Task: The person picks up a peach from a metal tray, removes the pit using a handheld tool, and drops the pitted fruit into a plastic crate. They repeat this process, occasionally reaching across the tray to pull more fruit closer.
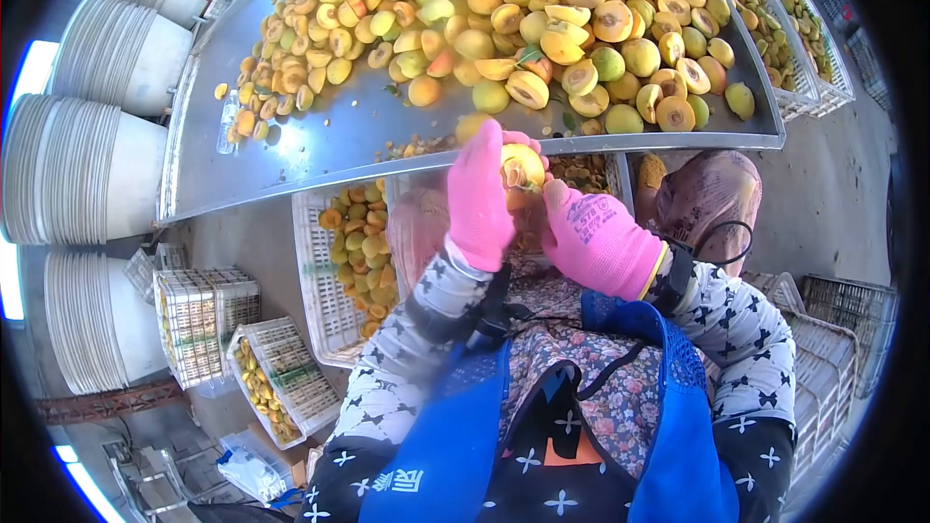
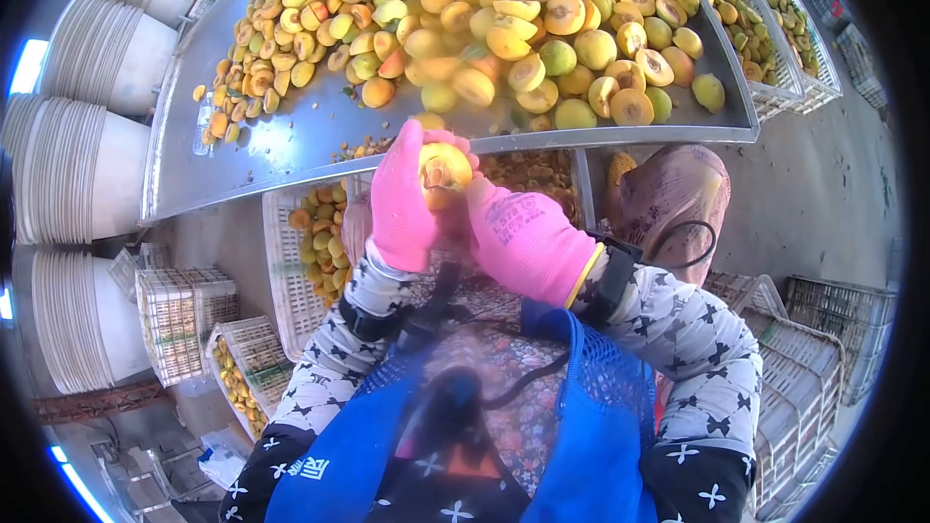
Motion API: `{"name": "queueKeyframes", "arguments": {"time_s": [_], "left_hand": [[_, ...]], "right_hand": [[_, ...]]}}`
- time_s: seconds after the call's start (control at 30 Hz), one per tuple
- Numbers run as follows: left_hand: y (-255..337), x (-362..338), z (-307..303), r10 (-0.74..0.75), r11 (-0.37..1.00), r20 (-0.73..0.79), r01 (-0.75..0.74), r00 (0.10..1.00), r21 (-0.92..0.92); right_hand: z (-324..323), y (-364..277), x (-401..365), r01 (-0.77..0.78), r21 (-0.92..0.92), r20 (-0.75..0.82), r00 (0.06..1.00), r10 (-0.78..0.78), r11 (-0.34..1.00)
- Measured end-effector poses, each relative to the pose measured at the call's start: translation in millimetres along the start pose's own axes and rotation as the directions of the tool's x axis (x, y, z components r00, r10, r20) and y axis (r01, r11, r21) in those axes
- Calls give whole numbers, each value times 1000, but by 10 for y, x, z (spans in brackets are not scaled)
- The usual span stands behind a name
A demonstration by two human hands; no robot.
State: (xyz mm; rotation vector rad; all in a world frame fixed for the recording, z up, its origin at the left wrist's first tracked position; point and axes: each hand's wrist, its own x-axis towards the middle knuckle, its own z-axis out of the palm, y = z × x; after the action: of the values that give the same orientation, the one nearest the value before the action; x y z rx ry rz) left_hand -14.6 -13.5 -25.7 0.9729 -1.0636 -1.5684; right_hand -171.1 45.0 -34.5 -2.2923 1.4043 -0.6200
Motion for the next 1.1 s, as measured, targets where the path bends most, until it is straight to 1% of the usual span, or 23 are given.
{"name": "queueKeyframes", "arguments": {"time_s": [0.03, 0.13, 0.23, 0.33, 0.37, 0.4, 0.43, 0.47, 0.5, 0.53, 0.57, 0.6, 0.63, 0.67, 0.73, 0.77, 0.8, 0.87, 0.97, 1.0, 1.03, 1.07, 1.1], "left_hand": [[1, 19, -79, -30, 999, 71, 29, 997, 17], [93, 70, -205, -183, 971, 254, 133, 950, 201], [63, 145, -295, -281, 945, 356, 192, 891, 266], [111, 143, -246, -500, 866, 226, 475, 836, 156], [162, 168, -210, -505, 863, 188, 499, 842, 79], [146, 178, -189, -360, 931, 180, 366, 916, 1], [101, 160, -152, -207, 972, 157, 221, 966, -75], [41, 130, -123, -55, 987, 122, 72, 991, -143], [-50, 90, -107, 80, 997, 67, -80, 995, -10], [-141, 52, -90, 214, 967, 11, -213, 977, 139], [-160, -4, -32, 195, 980, -49, -192, 980, 60], [-159, -21, 15, 167, 985, -102, -170, 981, -24], [-137, -39, 36, 214, 976, -118, -209, 970, 57], [-157, -30, -22, 135, 991, -91, -132, 987, 38], [-191, 14, -143, -24, 1000, -32, 24, 999, 9], [-203, 27, -136, -116, 990, -48, 111, 992, -84], [-230, 39, -124, -6, 1000, -80, 5, 997, -7], [-296, 35, -95, 212, 968, -115, -192, 970, 163], [-254, -6, 19, 383, 909, -194, -331, 903, 252], [-232, -4, 22, 271, 958, -172, -248, 947, 146], [-208, -29, 5, 154, 988, -143, -149, 978, 42], [-185, -34, -15, 44, 997, -103, -50, 994, -59], [-176, -23, -37, 157, 985, -37, -154, 987, 76]], "right_hand": [[-12, 2, -9, -2, -42, 32, 999, 3, 999], [-61, 40, -39, 30, -15, 180, 983, -26, 999], [-35, 6, -67, -39, -20, 290, 956, 43, 999], [157, 92, -135, -39, 87, 98, 995, 31, 995], [177, 89, -108, -63, 160, 19, 998, 60, 985], [187, 70, -69, -77, 232, -58, 994, 93, 970], [185, 50, -34, -85, 305, -133, 982, 131, 949], [170, 27, -8, -67, 308, -137, 984, 113, 949], [151, -9, 15, -49, 315, -141, 985, 97, 948], [135, -62, 28, -33, 324, -146, 986, 84, 946], [91, -150, 25, -39, 254, -142, 987, 78, 966], [77, -144, 27, -61, 226, -104, 991, 87, 972], [71, -129, 18, -85, 198, -57, 994, 98, 976], [86, -117, 4, -105, 173, -6, 994, 108, 979], [153, -48, -58, -84, 144, 32, 996, 80, 986], [176, -5, -63, -67, 125, 44, 997, 62, 990], [207, 3, -48, -44, 190, -2, 999, 45, 981], [292, -45, -13, 7, 322, -98, 995, 26, 947], [285, -143, 37, 8, 391, -154, 986, 56, 920], [228, -149, 62, -150, 541, 43, 988, 151, 827], [141, -160, 90, -325, 642, 258, 944, 204, 694], [58, -181, 124, -497, 681, 464, 861, 208, 538], [-10, -211, 152, -549, 729, 515, 833, 201, 410]]}}
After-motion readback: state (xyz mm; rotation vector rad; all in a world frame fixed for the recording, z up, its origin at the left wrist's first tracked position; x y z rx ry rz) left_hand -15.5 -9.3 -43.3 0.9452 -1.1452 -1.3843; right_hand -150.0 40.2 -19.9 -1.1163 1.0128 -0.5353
